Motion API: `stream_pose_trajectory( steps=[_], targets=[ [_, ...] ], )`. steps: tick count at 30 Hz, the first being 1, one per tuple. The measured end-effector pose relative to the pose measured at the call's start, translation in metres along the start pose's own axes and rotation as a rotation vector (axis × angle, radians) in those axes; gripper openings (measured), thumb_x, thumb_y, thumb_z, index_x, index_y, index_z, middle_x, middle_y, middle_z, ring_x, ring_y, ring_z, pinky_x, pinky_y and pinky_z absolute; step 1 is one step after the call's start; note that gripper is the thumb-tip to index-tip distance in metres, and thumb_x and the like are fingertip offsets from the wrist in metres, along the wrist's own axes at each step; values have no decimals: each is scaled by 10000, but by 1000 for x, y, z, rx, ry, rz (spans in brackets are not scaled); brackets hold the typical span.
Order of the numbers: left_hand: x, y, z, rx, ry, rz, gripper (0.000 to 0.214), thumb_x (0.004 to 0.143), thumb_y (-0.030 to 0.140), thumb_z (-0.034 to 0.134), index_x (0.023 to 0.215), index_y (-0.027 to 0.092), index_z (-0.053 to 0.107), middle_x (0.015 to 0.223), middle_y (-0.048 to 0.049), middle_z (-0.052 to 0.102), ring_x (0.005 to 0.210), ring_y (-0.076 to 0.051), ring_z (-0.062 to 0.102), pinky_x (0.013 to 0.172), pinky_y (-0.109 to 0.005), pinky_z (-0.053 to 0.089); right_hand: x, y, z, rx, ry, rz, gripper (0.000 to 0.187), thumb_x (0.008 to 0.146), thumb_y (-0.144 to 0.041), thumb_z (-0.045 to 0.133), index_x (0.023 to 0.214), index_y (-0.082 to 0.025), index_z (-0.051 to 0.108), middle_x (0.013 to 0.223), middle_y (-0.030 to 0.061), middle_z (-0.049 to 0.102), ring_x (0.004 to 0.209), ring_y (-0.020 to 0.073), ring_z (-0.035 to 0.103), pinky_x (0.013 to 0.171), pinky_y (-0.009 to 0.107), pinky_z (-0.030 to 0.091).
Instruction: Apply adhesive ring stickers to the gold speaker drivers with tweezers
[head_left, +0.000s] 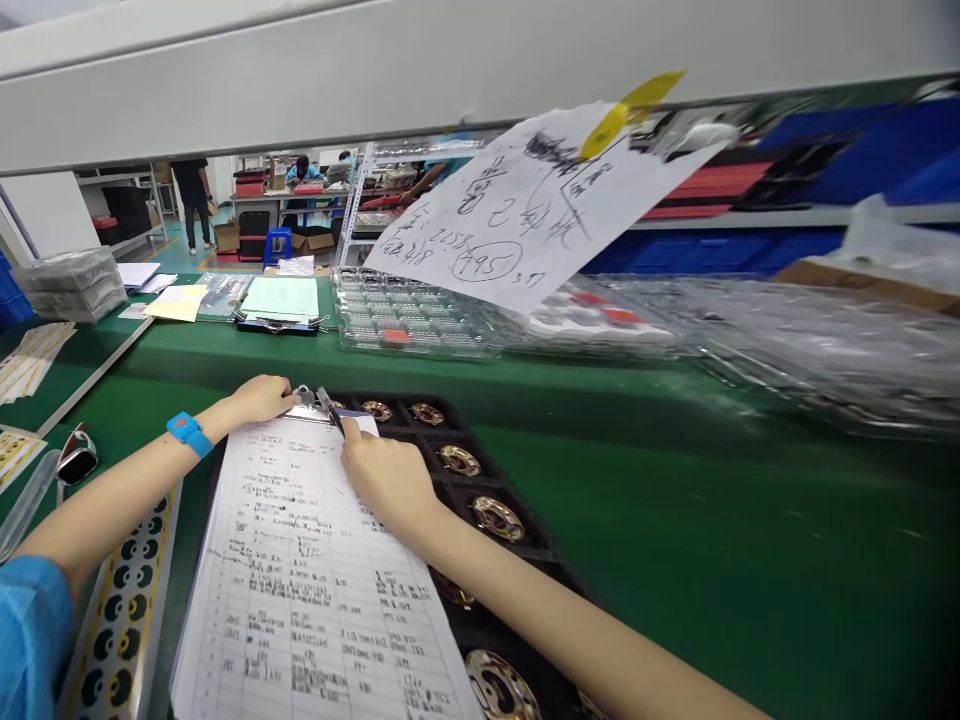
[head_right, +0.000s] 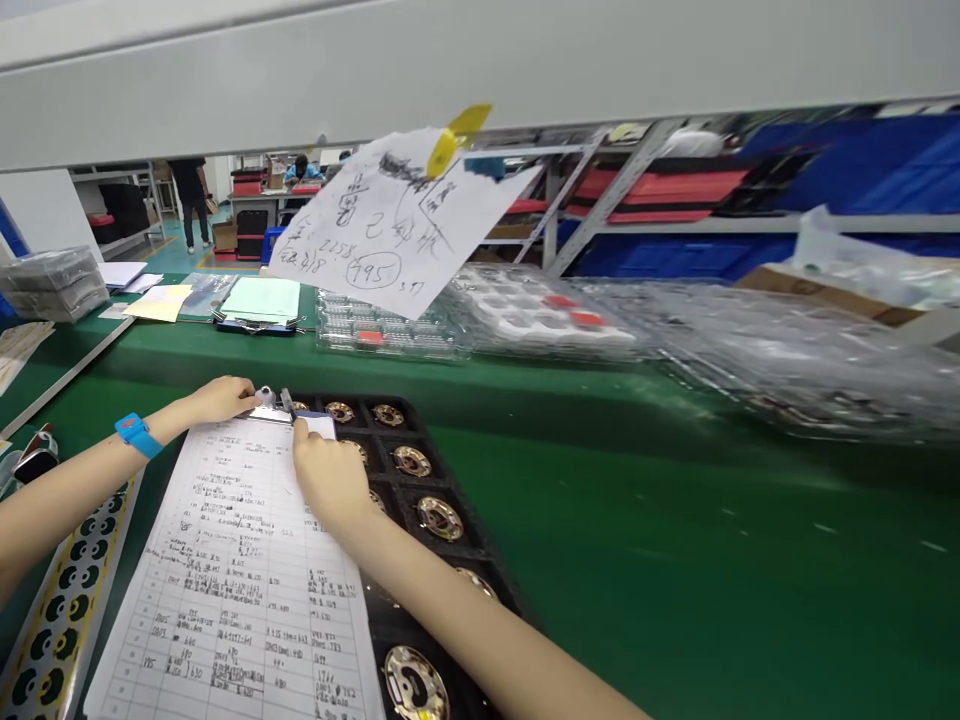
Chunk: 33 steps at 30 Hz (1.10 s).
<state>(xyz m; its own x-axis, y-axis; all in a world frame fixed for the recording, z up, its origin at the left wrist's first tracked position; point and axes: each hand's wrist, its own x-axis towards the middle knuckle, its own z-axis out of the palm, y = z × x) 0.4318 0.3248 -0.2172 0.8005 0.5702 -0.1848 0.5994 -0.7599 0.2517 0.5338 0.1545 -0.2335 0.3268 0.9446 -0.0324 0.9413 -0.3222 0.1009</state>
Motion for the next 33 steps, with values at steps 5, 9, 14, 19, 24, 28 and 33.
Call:
stream_pose_trajectory(
  steps=[5,9,14,19,24,28,33],
  targets=[
    [2,-1,1,-12,10,25,324,970,420,474,919,134,618,857,-28,632,766,-143,605,743,-327,510,-8,-7,6,-43,53,-134,220,986,-141,551,1204,-118,565,1033,64,613,873,176,632,736,306,556],
    [4,-2,3,-14,42,61,340,972,388,430,816,143,607,847,-65,633,818,-182,580,708,-305,440,-12,-9,11,-20,109,-259,244,980,-149,504,1202,-82,578,1007,111,615,917,223,622,749,301,528],
    [9,-6,7,-15,23,73,403,973,407,413,705,155,576,774,-66,616,823,-203,576,702,-310,421,-14,-2,18,11,159,-399,325,976,-215,503,1251,-44,536,1019,137,613,926,252,618,725,312,515],
    [13,-8,8,-42,-29,16,354,967,441,464,830,145,604,816,-21,611,772,-146,584,760,-328,487,-16,1,19,31,177,-506,168,952,-150,483,1066,-86,589,960,126,615,871,241,623,639,292,473],
    [13,-3,3,-131,-69,-57,371,961,472,468,865,142,605,795,-12,604,688,-124,571,676,-289,497,-18,-3,15,62,172,-504,97,902,-96,463,877,-135,548,789,62,586,703,200,602,549,275,357],
    [16,8,0,-208,-83,-124,426,965,518,427,870,140,600,756,-7,587,621,-107,540,613,-264,478,-18,-9,12,93,160,-508,81,893,-97,464,869,-140,528,762,47,589,642,176,578,527,269,288],
    [23,22,-1,-246,-125,-213,348,949,468,500,1010,145,617,953,-47,637,804,-155,619,729,-316,535,-21,-12,12,110,132,-538,77,916,-112,487,871,-129,547,797,58,598,658,172,564,530,264,291]
  ],
)
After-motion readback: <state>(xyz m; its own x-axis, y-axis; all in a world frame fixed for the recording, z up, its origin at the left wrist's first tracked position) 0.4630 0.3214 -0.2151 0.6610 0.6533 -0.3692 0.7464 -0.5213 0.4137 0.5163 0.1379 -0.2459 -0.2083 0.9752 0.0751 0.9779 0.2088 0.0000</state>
